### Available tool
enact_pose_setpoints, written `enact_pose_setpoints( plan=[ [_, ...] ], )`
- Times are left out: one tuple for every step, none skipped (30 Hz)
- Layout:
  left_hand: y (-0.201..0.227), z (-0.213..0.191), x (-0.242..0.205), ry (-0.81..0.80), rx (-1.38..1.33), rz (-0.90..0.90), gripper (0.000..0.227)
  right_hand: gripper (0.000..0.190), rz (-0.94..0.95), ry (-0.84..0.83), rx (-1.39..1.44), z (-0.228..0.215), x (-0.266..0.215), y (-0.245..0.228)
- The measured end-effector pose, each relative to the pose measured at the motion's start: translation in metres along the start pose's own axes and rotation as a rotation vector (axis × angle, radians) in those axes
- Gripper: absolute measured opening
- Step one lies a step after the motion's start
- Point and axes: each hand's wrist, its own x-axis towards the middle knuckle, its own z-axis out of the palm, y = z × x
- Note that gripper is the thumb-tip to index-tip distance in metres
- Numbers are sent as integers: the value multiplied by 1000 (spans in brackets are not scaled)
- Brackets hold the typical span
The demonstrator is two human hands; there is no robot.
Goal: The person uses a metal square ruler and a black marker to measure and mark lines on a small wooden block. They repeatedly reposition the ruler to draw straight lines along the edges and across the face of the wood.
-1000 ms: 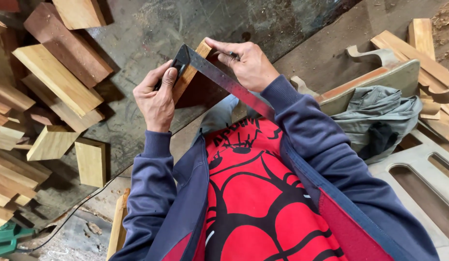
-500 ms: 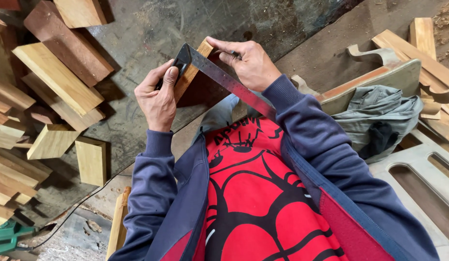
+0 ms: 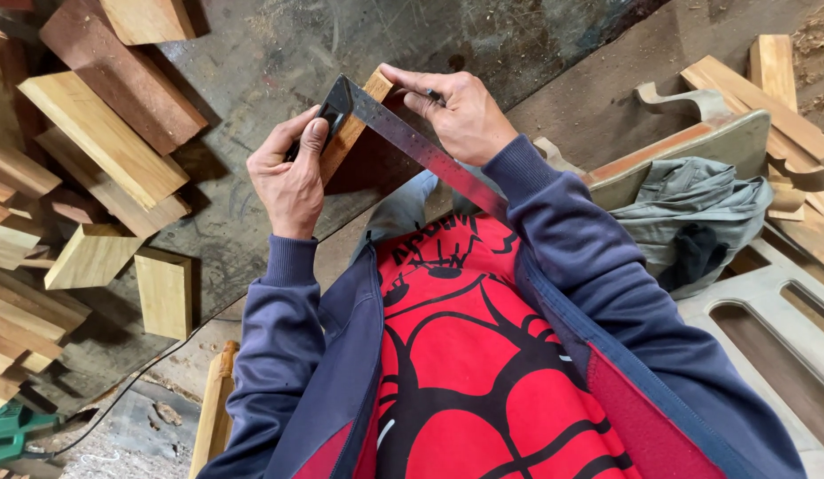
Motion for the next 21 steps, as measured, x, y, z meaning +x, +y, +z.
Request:
enact_pose_setpoints(
  plan=[
    [0,1,0,0,-2,2,15,33,-1,1,-3,-2,-1,-1],
    [1,1,0,8,-2,12,16,30,-30,3,-54,-3,-1,-2],
    [1,1,0,19,-3,24,17,29,-62,2,-108,-5,-1,-3],
    [1,2,0,22,-7,26,17,29,-64,1,-113,-8,-3,-7],
    [1,3,-1,31,2,41,16,23,-82,94,-109,-12,-5,-11],
    [1,2,-2,40,12,55,16,30,-99,187,-105,-15,-7,-15],
    [0,3,-2,52,9,56,16,30,-107,178,-109,-20,-8,-31],
    [-2,3,-2,45,-9,51,16,34,-229,295,-201,-24,-9,-48],
    [-3,3,-2,37,-26,46,16,39,-353,412,-290,-29,-10,-64],
    [-3,2,-1,48,-27,48,16,39,-361,404,-290,-30,-11,-69],
    [-4,1,-1,34,-24,48,16,53,-218,398,-190,-30,-13,-72],
    [-5,1,-1,20,-22,49,16,68,-75,387,-92,-31,-15,-76],
    [-5,0,-1,22,-21,49,16,68,-77,386,-91,-29,-14,-73],
    [-5,0,-1,20,-26,43,16,50,-194,307,-99,-28,-13,-71],
    [-5,1,0,15,-33,39,16,33,-309,231,-107,-27,-12,-69],
    [-5,0,1,14,-33,42,16,33,-312,234,-109,-25,-11,-70],
    [-6,0,1,7,-31,35,17,24,-387,230,-210,-22,-10,-70],
    [-6,-1,0,0,-29,29,18,16,-461,224,-311,-20,-10,-70],
    [-6,-1,1,-2,-29,28,18,16,-459,225,-310,-17,-10,-71],
    [-6,-1,1,-4,-35,16,17,11,-480,241,-331,-15,-10,-72],
    [-5,-1,1,-8,-40,4,17,6,-499,258,-351,-12,-11,-72]
  ],
)
